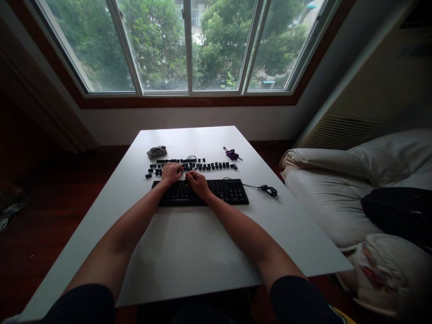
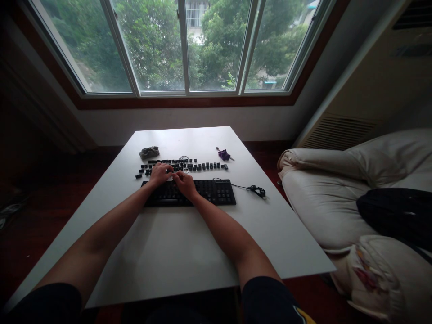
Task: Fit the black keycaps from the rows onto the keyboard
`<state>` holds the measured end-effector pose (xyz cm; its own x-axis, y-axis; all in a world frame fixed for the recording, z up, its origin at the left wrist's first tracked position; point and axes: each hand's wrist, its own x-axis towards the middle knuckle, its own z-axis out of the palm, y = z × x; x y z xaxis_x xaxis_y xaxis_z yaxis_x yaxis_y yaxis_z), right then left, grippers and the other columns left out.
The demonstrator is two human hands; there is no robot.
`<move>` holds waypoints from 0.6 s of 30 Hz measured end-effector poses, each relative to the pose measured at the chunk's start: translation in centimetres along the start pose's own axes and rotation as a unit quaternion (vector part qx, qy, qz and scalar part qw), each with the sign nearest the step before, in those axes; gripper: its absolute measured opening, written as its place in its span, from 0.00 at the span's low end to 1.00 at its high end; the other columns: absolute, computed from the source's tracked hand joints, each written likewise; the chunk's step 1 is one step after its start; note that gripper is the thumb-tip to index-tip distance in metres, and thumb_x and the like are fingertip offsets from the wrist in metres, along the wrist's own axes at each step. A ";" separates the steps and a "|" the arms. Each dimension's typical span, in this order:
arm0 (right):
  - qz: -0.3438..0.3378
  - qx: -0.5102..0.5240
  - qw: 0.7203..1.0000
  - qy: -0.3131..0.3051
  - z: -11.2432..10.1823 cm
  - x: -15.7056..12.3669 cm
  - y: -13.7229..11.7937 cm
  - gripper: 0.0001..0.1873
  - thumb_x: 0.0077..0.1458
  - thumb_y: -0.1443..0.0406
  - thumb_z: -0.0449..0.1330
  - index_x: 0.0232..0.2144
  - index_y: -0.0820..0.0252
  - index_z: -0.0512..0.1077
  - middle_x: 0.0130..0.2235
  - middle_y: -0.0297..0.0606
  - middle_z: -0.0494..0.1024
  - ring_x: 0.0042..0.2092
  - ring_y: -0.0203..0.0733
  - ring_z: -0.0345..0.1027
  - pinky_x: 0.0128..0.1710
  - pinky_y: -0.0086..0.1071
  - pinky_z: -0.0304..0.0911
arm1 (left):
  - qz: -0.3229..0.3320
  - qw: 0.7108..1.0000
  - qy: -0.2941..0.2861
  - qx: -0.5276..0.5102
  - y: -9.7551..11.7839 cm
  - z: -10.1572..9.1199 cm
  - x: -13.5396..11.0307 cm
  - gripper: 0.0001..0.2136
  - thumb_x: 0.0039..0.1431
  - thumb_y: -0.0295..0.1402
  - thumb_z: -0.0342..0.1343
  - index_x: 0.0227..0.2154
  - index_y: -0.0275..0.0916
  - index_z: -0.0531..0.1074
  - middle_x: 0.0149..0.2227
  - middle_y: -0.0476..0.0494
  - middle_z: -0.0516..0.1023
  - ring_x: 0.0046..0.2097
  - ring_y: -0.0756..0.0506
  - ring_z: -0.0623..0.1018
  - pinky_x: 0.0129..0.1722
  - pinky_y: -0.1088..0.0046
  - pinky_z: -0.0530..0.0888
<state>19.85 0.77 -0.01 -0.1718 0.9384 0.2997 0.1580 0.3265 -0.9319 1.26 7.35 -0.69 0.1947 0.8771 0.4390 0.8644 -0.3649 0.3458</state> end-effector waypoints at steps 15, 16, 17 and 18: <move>-0.005 -0.007 1.000 0.002 0.1 0.1 0.1 0.20 0.61 0.47 0.55 0.30 0.56 0.72 0.26 0.30 0.74 0.26 0.37 0.72 0.26 0.28 0.61 | -0.001 0.999 -0.012 0.046 0.0 -0.3 0.0 0.07 0.58 0.32 0.56 0.35 0.44 0.80 0.42 0.42 0.80 0.48 0.37 0.70 0.49 0.59 0.65; -0.006 -0.007 1.000 0.000 0.1 0.1 0.1 0.20 0.61 0.47 0.55 0.30 0.56 0.72 0.26 0.30 0.74 0.26 0.37 0.72 0.26 0.28 0.61 | -0.005 0.999 -0.012 0.050 -0.1 -0.3 -0.1 0.08 0.59 0.31 0.55 0.36 0.44 0.80 0.43 0.42 0.80 0.49 0.37 0.70 0.49 0.59 0.64; -0.007 -0.005 1.000 0.000 0.1 0.1 0.1 0.20 0.61 0.47 0.55 0.31 0.56 0.72 0.27 0.31 0.74 0.26 0.37 0.72 0.26 0.28 0.61 | -0.008 0.999 -0.013 0.052 -0.2 -0.4 -0.1 0.10 0.59 0.30 0.54 0.36 0.44 0.80 0.43 0.42 0.80 0.49 0.38 0.70 0.49 0.59 0.64; -0.009 -0.002 1.000 -0.001 0.1 0.1 0.1 0.21 0.61 0.47 0.55 0.31 0.56 0.72 0.27 0.31 0.75 0.26 0.37 0.72 0.26 0.28 0.61 | -0.012 0.998 -0.013 0.054 -0.3 -0.4 -0.2 0.11 0.59 0.28 0.52 0.37 0.45 0.80 0.44 0.42 0.80 0.49 0.38 0.70 0.49 0.59 0.64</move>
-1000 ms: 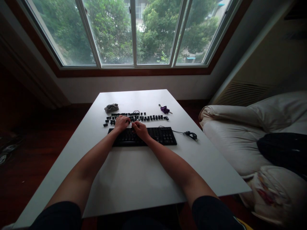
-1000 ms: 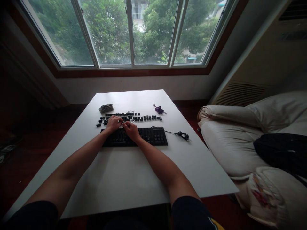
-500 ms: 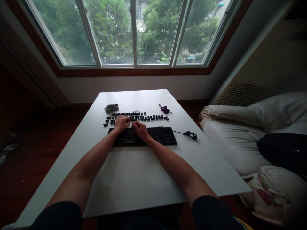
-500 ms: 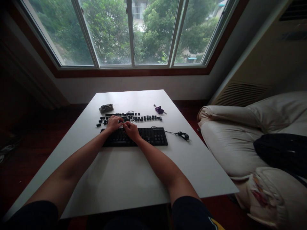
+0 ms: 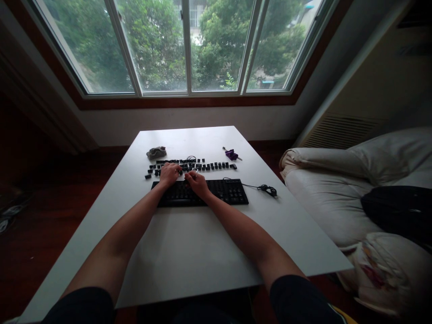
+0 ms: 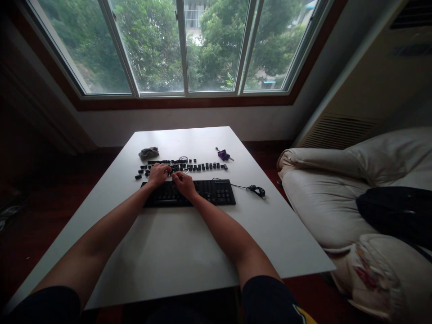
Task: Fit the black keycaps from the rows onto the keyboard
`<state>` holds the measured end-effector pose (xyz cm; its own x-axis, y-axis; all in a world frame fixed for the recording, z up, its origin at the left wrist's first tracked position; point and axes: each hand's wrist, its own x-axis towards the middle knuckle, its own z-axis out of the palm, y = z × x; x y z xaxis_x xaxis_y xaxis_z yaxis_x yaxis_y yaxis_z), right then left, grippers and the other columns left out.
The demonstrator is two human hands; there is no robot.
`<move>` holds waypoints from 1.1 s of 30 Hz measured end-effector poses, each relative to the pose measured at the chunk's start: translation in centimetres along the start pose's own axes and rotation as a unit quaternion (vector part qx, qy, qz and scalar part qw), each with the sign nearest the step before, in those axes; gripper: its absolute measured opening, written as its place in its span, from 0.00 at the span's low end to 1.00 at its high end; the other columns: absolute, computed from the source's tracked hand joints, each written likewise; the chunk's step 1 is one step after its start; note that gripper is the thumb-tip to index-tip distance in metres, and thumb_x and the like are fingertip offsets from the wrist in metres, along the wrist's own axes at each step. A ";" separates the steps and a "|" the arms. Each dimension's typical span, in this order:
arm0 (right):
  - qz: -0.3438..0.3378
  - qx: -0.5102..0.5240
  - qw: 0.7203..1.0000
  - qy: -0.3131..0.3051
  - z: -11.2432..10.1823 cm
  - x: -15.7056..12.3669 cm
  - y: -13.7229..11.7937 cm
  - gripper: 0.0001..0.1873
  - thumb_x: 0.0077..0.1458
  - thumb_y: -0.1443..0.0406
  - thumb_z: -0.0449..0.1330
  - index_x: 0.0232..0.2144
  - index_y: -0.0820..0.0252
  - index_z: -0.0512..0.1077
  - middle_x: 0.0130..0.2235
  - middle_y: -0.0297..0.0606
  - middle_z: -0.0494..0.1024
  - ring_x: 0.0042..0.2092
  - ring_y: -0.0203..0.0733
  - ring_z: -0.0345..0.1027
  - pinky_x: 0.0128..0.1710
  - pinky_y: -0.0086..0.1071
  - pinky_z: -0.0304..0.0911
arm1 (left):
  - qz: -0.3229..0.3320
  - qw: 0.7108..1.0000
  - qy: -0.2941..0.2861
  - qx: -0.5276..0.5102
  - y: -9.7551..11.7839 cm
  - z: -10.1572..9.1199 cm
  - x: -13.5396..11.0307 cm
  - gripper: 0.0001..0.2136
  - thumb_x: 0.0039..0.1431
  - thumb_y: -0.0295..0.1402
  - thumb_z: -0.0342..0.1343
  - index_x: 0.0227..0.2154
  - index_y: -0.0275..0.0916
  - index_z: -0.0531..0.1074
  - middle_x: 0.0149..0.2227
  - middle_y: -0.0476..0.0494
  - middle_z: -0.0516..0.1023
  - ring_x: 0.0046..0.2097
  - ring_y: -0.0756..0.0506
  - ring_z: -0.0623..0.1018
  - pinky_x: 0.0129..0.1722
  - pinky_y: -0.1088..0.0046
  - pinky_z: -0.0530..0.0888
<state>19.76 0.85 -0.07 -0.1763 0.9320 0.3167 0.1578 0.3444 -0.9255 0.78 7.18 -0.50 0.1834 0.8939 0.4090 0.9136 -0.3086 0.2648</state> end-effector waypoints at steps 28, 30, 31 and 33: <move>0.011 0.007 1.000 -0.012 0.1 0.3 0.5 0.24 0.64 0.46 0.50 0.32 0.56 0.73 0.26 0.31 0.74 0.25 0.37 0.72 0.27 0.28 0.62 | -0.017 1.000 0.003 -0.012 -1.3 -0.5 -1.3 0.16 0.59 0.24 0.50 0.42 0.45 0.80 0.44 0.46 0.82 0.48 0.39 0.72 0.51 0.60 0.65; 0.013 0.005 1.000 -0.012 0.1 0.3 0.4 0.24 0.64 0.46 0.50 0.32 0.56 0.73 0.26 0.31 0.74 0.25 0.37 0.72 0.27 0.28 0.62 | -0.009 1.000 0.004 -0.014 -1.3 -0.5 -1.4 0.17 0.59 0.23 0.50 0.42 0.46 0.80 0.44 0.47 0.82 0.49 0.39 0.72 0.51 0.61 0.65; 0.014 0.003 1.000 -0.012 0.1 0.3 0.4 0.24 0.64 0.46 0.50 0.32 0.56 0.73 0.25 0.31 0.74 0.25 0.38 0.72 0.27 0.28 0.62 | -0.006 1.000 0.004 -0.016 -1.3 -0.5 -1.4 0.17 0.59 0.23 0.50 0.42 0.46 0.80 0.44 0.47 0.82 0.49 0.40 0.72 0.51 0.61 0.65; 0.016 -0.002 1.000 -0.013 0.1 0.2 0.3 0.24 0.64 0.46 0.50 0.32 0.56 0.73 0.25 0.31 0.74 0.25 0.37 0.72 0.27 0.28 0.62 | -0.002 1.000 0.007 -0.018 -1.3 -0.5 -1.4 0.16 0.59 0.23 0.50 0.41 0.46 0.80 0.44 0.47 0.82 0.49 0.40 0.72 0.52 0.61 0.65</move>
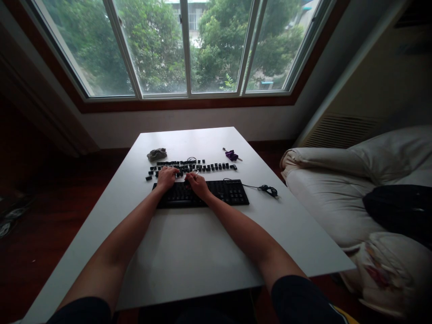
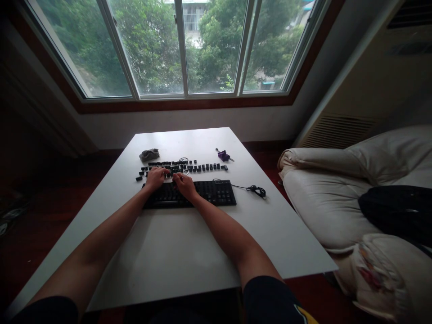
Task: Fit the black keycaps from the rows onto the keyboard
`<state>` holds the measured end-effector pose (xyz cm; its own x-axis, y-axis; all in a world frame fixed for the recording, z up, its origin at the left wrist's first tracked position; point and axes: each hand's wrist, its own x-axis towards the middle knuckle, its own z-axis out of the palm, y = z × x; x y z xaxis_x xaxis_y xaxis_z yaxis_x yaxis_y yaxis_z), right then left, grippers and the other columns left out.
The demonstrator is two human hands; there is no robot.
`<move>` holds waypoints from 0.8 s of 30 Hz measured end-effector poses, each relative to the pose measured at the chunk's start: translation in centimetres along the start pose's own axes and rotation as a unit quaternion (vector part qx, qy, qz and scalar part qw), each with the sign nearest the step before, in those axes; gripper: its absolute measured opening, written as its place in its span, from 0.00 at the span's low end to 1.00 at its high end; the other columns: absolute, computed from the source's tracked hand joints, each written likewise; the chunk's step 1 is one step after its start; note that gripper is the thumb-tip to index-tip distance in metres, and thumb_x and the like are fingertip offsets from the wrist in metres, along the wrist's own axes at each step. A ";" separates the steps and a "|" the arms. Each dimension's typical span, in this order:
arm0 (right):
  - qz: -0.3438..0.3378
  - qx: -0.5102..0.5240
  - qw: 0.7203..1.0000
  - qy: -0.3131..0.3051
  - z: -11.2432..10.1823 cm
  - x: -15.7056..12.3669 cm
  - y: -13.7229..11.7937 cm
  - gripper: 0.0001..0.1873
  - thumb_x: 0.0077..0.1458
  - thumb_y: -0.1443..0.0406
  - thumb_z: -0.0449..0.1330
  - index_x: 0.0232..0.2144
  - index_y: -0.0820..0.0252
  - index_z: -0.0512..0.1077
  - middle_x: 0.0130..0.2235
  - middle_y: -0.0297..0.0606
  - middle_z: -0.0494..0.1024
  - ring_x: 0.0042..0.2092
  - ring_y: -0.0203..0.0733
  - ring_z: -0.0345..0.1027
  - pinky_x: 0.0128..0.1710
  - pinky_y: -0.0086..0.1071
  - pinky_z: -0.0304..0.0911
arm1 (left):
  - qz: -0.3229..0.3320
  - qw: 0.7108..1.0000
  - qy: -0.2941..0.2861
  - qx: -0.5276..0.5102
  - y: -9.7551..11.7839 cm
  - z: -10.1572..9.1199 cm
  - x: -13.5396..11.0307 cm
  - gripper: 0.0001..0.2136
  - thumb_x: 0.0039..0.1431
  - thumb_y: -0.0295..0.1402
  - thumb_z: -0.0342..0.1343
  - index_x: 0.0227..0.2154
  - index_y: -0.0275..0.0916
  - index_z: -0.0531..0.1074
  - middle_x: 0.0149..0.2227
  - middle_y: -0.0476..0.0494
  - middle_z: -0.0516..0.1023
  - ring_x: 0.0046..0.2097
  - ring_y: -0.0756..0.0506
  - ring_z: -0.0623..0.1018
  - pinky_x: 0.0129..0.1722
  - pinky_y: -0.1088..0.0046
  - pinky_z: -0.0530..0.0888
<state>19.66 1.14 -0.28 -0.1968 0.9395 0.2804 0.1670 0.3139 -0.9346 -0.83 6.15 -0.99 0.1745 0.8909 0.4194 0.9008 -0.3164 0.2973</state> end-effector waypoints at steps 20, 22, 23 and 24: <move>0.003 -0.023 1.000 -0.001 -0.1 0.0 -0.1 0.23 0.65 0.47 0.50 0.33 0.56 0.74 0.26 0.31 0.74 0.27 0.37 0.72 0.29 0.28 0.63 | 0.035 0.999 -0.035 -0.022 1.9 -0.9 -1.9 0.10 0.63 0.33 0.53 0.39 0.45 0.80 0.44 0.43 0.80 0.50 0.39 0.72 0.54 0.59 0.66; 0.000 -0.029 1.000 0.001 -0.1 0.0 0.0 0.22 0.64 0.48 0.51 0.32 0.56 0.74 0.26 0.31 0.74 0.27 0.38 0.72 0.29 0.28 0.63 | 0.048 0.997 -0.051 -0.025 2.0 -0.8 -2.3 0.10 0.63 0.34 0.53 0.39 0.45 0.80 0.43 0.43 0.80 0.49 0.39 0.72 0.54 0.60 0.67; -0.002 -0.030 1.000 0.000 -0.1 0.0 0.1 0.21 0.64 0.48 0.52 0.32 0.56 0.73 0.26 0.31 0.75 0.27 0.37 0.71 0.29 0.28 0.62 | 0.051 0.996 -0.062 -0.028 2.1 -0.8 -2.5 0.10 0.64 0.34 0.53 0.39 0.45 0.80 0.43 0.44 0.80 0.48 0.40 0.73 0.53 0.61 0.68; -0.004 -0.030 1.000 -0.003 0.0 0.0 0.1 0.20 0.64 0.49 0.52 0.32 0.56 0.73 0.26 0.31 0.75 0.27 0.37 0.71 0.29 0.28 0.62 | 0.051 0.995 -0.074 -0.033 2.1 -0.9 -2.6 0.10 0.64 0.34 0.52 0.40 0.45 0.80 0.43 0.44 0.80 0.48 0.40 0.74 0.52 0.62 0.68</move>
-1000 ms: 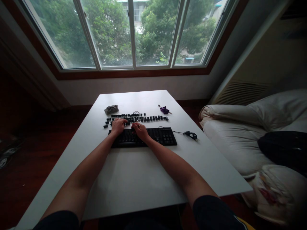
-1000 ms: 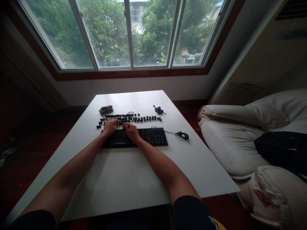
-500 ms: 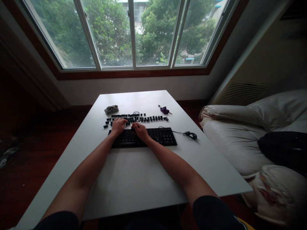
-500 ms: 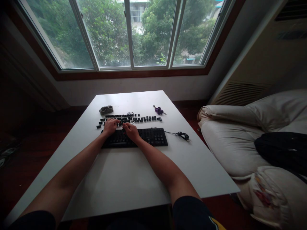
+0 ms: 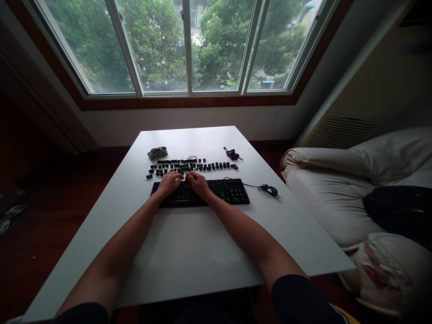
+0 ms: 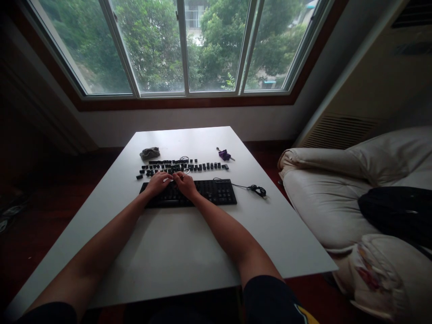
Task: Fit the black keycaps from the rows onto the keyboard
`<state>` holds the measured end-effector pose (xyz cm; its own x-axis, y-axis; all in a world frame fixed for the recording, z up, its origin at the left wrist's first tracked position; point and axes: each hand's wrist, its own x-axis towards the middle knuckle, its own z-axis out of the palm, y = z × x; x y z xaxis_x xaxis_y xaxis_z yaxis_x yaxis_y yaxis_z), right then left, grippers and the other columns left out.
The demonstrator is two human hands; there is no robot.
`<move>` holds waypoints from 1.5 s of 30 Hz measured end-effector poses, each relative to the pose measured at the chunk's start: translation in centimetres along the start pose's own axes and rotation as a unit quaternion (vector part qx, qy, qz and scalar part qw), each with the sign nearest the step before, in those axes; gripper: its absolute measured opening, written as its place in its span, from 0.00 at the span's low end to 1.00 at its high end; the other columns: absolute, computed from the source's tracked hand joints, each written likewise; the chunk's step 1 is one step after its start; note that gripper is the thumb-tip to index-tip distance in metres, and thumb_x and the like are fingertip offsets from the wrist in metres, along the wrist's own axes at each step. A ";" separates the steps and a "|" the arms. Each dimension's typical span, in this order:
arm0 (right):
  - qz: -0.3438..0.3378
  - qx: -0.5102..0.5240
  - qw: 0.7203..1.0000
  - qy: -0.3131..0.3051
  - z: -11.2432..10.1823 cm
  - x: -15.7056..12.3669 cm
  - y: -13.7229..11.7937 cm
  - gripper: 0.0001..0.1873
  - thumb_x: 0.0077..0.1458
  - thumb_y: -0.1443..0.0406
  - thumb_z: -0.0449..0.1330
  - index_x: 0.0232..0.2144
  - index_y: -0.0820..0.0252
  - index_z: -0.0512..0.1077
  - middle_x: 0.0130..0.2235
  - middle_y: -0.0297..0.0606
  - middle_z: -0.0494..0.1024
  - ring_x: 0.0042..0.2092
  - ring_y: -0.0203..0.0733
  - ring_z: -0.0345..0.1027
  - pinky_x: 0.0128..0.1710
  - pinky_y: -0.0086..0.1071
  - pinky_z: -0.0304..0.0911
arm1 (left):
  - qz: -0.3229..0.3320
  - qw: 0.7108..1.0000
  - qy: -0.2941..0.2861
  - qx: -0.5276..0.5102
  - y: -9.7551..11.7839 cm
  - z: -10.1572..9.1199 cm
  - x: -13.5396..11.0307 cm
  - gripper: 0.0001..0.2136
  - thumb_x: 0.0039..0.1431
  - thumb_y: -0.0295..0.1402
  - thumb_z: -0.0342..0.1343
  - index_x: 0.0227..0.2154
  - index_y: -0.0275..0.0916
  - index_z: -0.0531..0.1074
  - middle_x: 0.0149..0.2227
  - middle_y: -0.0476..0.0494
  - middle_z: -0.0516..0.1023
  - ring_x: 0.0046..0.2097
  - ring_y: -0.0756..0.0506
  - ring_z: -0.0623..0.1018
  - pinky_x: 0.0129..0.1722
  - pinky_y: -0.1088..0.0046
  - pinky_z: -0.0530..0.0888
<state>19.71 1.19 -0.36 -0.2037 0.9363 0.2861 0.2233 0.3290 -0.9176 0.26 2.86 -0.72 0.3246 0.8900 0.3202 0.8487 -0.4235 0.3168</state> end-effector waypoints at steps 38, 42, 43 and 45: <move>-0.012 -0.012 1.000 -0.025 0.1 -0.3 -0.2 0.17 0.63 0.51 0.54 0.30 0.55 0.73 0.24 0.30 0.74 0.28 0.38 0.72 0.30 0.28 0.62 | -0.021 0.999 -0.018 -0.020 0.5 -0.5 -1.3 0.11 0.65 0.33 0.52 0.42 0.45 0.79 0.42 0.44 0.79 0.45 0.42 0.77 0.45 0.66 0.72; -0.010 -0.013 1.000 -0.026 0.1 -0.4 -0.2 0.18 0.63 0.51 0.54 0.31 0.55 0.74 0.23 0.30 0.74 0.28 0.39 0.72 0.30 0.28 0.61 | -0.019 0.999 -0.015 -0.022 0.6 -0.5 -1.3 0.11 0.65 0.33 0.51 0.42 0.45 0.79 0.42 0.44 0.79 0.46 0.42 0.76 0.45 0.66 0.71; -0.008 -0.016 0.999 -0.027 0.1 -0.4 -0.2 0.18 0.63 0.51 0.54 0.31 0.55 0.74 0.23 0.30 0.74 0.28 0.39 0.71 0.30 0.28 0.61 | -0.020 0.999 -0.014 -0.022 0.6 -0.5 -1.4 0.11 0.65 0.33 0.51 0.42 0.45 0.79 0.42 0.44 0.79 0.46 0.42 0.76 0.45 0.66 0.71; -0.010 -0.018 0.999 -0.027 0.1 -0.3 -0.1 0.18 0.63 0.50 0.54 0.31 0.55 0.74 0.23 0.30 0.74 0.28 0.39 0.71 0.30 0.28 0.61 | -0.024 0.999 -0.015 -0.020 0.6 -0.5 -1.4 0.11 0.65 0.34 0.51 0.42 0.45 0.79 0.42 0.44 0.79 0.46 0.42 0.76 0.45 0.66 0.71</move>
<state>19.67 0.82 -0.36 -0.2599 0.9217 0.2880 0.2532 0.3528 -0.9008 0.13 1.26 -0.48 0.2972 0.9135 0.2779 0.8463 -0.3868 0.3663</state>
